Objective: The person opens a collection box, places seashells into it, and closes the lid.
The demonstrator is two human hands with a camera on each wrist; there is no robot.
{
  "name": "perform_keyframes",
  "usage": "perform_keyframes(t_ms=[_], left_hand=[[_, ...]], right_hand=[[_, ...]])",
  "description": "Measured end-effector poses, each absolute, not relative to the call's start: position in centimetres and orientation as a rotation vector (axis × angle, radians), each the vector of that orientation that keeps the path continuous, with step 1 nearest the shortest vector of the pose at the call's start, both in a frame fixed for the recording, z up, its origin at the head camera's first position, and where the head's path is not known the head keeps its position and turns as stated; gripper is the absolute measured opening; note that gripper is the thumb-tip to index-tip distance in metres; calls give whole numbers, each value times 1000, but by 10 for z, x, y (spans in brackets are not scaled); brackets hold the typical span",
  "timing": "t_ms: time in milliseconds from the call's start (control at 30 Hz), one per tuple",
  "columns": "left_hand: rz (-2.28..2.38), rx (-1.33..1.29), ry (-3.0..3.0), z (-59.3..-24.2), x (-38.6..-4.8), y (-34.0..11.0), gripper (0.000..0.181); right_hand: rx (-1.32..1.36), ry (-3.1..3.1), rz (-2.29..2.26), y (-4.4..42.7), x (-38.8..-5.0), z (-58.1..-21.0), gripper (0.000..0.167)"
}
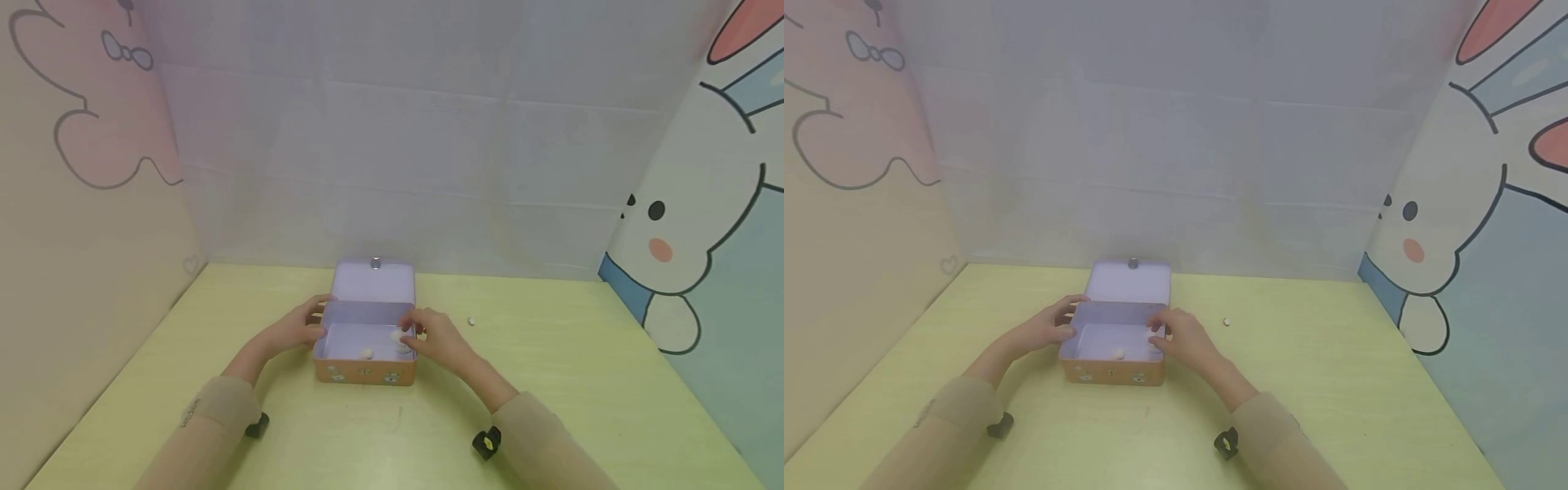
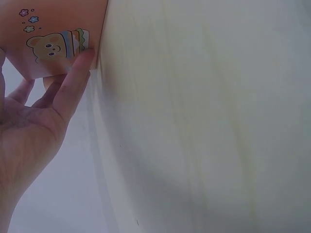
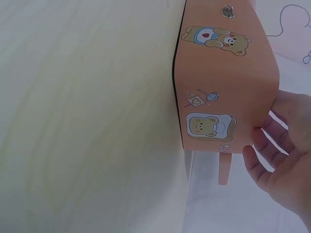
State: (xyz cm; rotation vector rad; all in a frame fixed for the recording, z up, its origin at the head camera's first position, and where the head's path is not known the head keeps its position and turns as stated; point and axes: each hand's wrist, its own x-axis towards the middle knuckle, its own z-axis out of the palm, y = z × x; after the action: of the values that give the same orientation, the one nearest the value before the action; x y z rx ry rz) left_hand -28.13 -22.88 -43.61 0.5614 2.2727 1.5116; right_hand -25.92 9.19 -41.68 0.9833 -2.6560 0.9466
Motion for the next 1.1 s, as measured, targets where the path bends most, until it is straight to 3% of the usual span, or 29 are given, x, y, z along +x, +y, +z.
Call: perform_keyframes(t_ms=[367,1100], left_hand=[[1503,556,2288,-440,-284,-229,69],[1504,532,2280,-441,-285,-230,70]], right_hand=[[1007,-2636,973,105,-256,-407,37],[944,-2673,892,159,-269,-395,40]])
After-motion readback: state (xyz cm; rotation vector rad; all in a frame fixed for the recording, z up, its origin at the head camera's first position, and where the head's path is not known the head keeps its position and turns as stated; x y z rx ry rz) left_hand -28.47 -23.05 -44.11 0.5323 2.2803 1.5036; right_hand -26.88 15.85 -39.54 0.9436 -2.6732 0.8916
